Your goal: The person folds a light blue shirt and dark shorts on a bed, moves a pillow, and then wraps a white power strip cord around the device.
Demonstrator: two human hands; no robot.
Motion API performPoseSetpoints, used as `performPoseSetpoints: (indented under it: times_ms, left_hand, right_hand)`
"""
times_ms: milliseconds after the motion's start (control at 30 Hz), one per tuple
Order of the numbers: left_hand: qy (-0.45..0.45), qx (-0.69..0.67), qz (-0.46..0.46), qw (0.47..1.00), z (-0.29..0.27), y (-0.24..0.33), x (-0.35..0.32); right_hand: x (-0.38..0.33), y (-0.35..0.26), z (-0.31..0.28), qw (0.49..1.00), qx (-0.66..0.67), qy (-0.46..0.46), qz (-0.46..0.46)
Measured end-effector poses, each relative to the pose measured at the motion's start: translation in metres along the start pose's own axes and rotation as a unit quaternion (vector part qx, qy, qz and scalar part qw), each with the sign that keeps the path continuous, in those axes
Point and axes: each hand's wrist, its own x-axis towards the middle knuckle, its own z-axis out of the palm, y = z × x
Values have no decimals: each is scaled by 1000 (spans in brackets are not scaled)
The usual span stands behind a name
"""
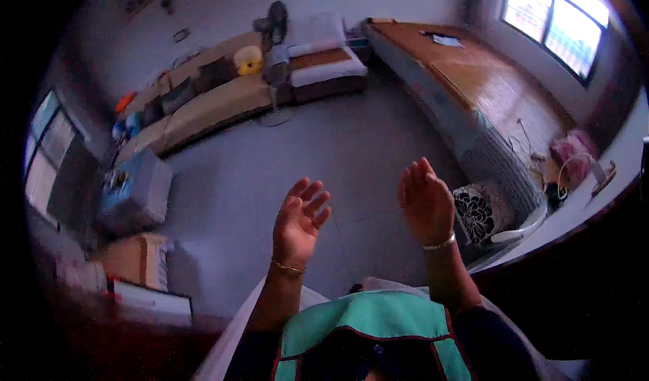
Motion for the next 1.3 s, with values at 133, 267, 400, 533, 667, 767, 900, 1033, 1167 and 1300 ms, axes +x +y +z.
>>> performPoseSetpoints:
  times_ms: [133,267,400,533,667,767,900,1033,1167,1300]
  left_hand:
    - [-17,2,25,1000,14,19,141]
    - [-50,-16,-32,998,-14,7,264]
    - [-100,-54,-95,989,-34,-20,391]
    - [-98,-30,-156,982,-22,-40,526]
    - [-205,-35,-233,950,29,-74,660]
    - [-275,-45,-292,915,62,-122,737]
    - [-283,-31,-380,880,108,-211,826]
    - [-269,-39,-463,844,147,-300,932]
    - [-234,-9,-525,818,187,-381,996]
    - [-231,14,-583,779,229,-461,1066]
  right_hand:
    - [119,-34,-12,999,-31,28,-8]
    - [201,-44,-71,996,-8,70,-55]
    - [284,-73,-134,987,-59,128,-73]
    - [378,-108,-166,977,-43,178,-109]
    - [456,-168,-193,972,-37,157,-169]
    - [488,-214,-227,950,-53,203,-231]
    - [524,-289,-281,912,-62,277,-297]
    - [577,-394,-360,876,-77,344,-329]
    - [572,-465,-420,823,-67,435,-360]
    - [569,-534,-481,754,-19,508,-415]
